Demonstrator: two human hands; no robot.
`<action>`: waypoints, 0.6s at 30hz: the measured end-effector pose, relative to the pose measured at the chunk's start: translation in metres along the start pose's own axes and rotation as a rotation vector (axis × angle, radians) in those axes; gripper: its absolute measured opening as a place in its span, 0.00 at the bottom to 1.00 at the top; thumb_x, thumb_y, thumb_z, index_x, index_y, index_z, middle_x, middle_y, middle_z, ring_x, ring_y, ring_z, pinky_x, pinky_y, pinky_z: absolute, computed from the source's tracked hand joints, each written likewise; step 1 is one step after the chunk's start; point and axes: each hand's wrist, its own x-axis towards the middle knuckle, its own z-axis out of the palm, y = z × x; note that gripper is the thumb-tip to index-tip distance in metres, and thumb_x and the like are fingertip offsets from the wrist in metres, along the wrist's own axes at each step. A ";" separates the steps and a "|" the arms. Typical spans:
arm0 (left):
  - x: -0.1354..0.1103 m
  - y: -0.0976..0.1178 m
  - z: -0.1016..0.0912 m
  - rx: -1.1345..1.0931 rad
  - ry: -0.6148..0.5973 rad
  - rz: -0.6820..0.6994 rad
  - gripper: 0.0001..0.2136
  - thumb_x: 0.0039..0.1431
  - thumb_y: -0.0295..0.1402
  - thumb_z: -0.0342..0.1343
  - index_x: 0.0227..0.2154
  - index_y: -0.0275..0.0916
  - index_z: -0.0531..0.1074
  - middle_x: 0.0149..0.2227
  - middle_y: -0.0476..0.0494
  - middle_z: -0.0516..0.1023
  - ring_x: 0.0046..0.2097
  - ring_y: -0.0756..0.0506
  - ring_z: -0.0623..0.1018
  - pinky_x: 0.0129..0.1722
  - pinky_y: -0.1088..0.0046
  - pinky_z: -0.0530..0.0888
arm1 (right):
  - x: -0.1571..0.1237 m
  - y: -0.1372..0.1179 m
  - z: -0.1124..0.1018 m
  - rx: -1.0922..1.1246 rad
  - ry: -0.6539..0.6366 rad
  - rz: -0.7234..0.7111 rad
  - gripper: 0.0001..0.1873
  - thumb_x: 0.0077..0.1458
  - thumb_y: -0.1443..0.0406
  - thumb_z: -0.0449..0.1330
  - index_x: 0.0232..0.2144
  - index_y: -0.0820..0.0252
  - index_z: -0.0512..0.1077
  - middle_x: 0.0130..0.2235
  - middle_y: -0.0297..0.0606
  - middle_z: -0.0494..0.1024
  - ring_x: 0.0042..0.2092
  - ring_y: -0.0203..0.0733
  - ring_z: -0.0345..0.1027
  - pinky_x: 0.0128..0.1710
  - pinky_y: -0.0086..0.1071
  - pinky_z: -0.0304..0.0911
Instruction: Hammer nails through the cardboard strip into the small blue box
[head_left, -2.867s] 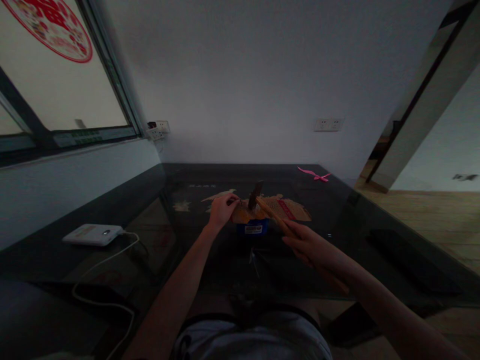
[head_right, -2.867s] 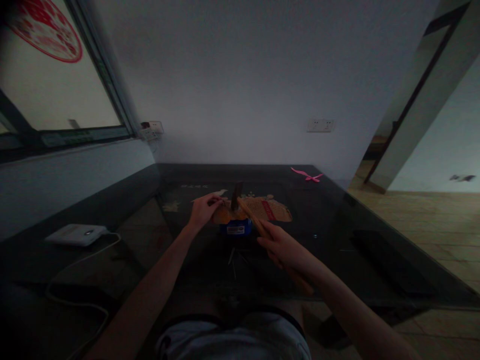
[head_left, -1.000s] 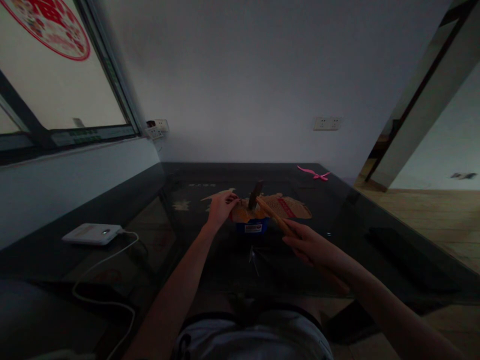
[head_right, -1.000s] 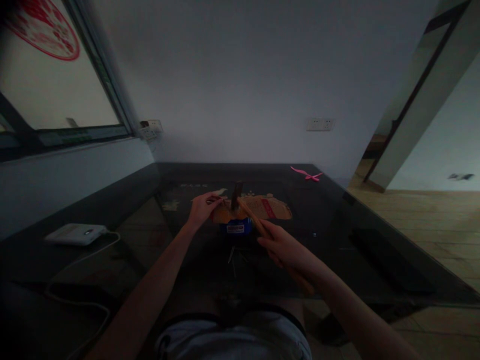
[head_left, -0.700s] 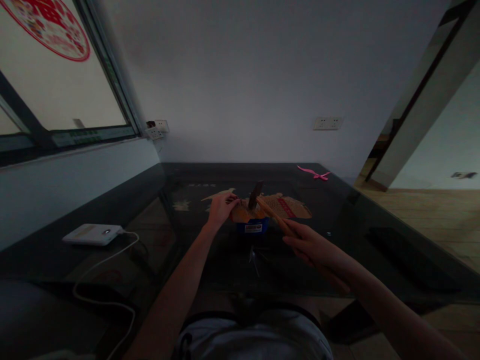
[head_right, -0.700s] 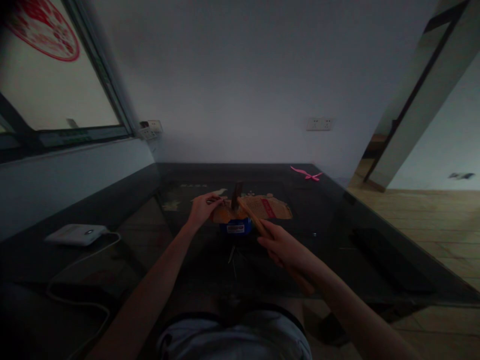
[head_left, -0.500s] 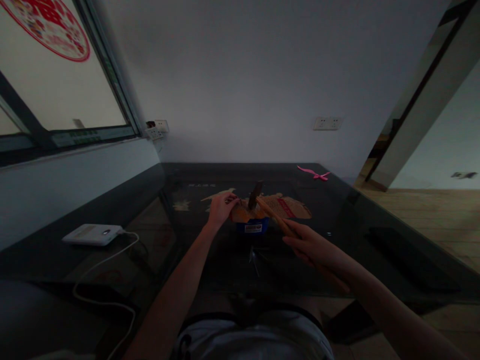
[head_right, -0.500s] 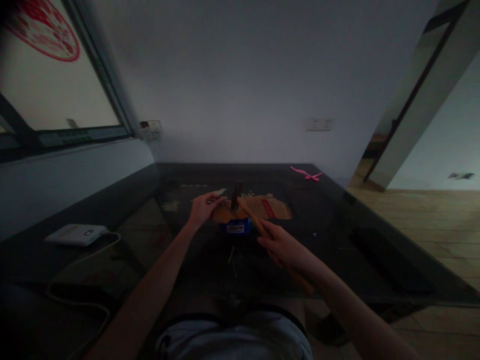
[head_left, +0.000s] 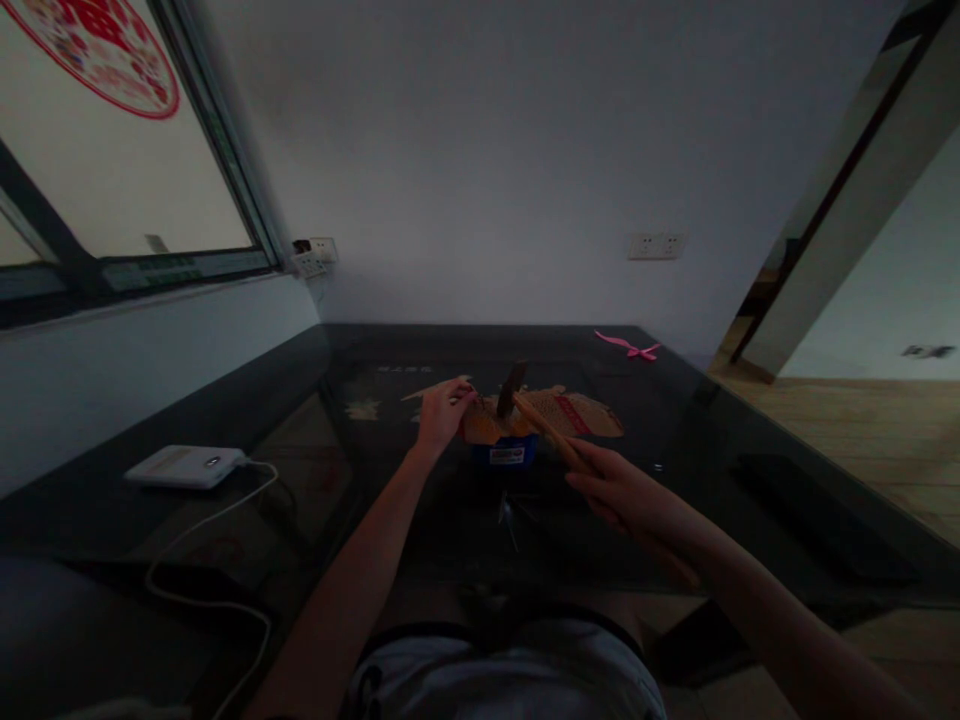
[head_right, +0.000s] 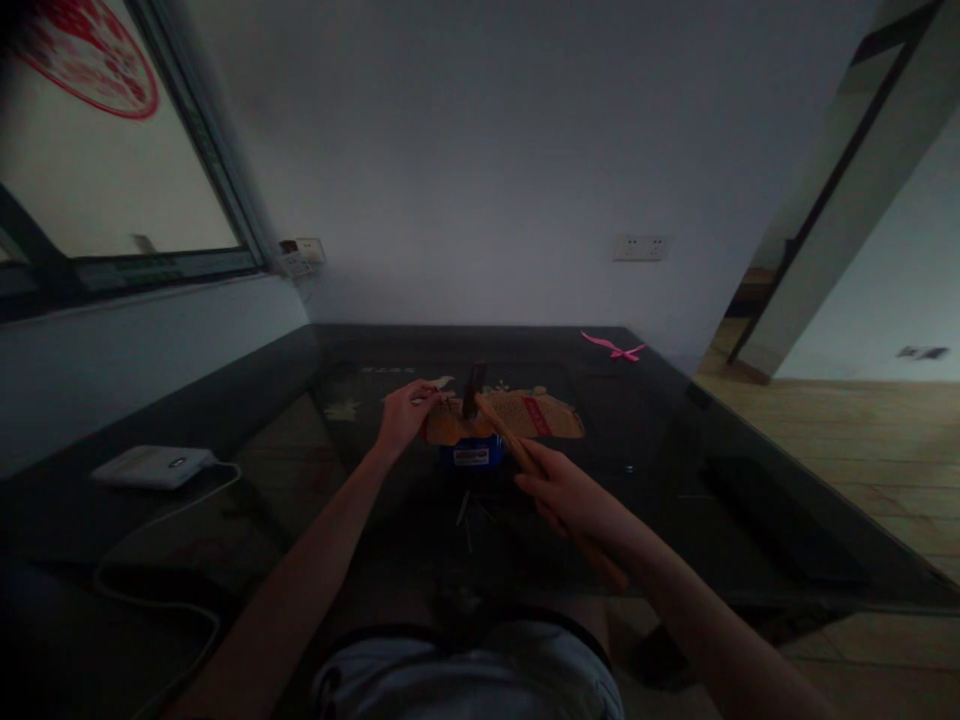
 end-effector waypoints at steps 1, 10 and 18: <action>0.000 0.000 0.000 0.004 -0.003 0.004 0.04 0.53 0.33 0.57 0.29 0.38 0.73 0.31 0.47 0.79 0.32 0.49 0.78 0.36 0.76 0.72 | 0.000 0.000 0.000 -0.006 0.004 0.003 0.20 0.54 0.62 0.53 0.49 0.62 0.58 0.16 0.19 0.56 0.14 0.25 0.49 0.10 0.19 0.47; 0.000 -0.002 0.001 0.008 -0.057 -0.007 0.04 0.54 0.33 0.56 0.29 0.39 0.74 0.30 0.47 0.79 0.32 0.48 0.78 0.35 0.74 0.72 | -0.002 -0.001 0.001 0.001 0.013 0.033 0.23 0.54 0.62 0.53 0.52 0.62 0.57 0.16 0.20 0.58 0.14 0.26 0.50 0.11 0.20 0.48; 0.000 -0.006 0.002 0.014 -0.073 -0.013 0.04 0.53 0.33 0.57 0.27 0.39 0.74 0.29 0.47 0.79 0.32 0.47 0.78 0.34 0.73 0.73 | 0.000 0.004 0.000 0.022 0.013 0.013 0.24 0.52 0.61 0.54 0.51 0.62 0.58 0.16 0.20 0.58 0.13 0.27 0.49 0.11 0.20 0.47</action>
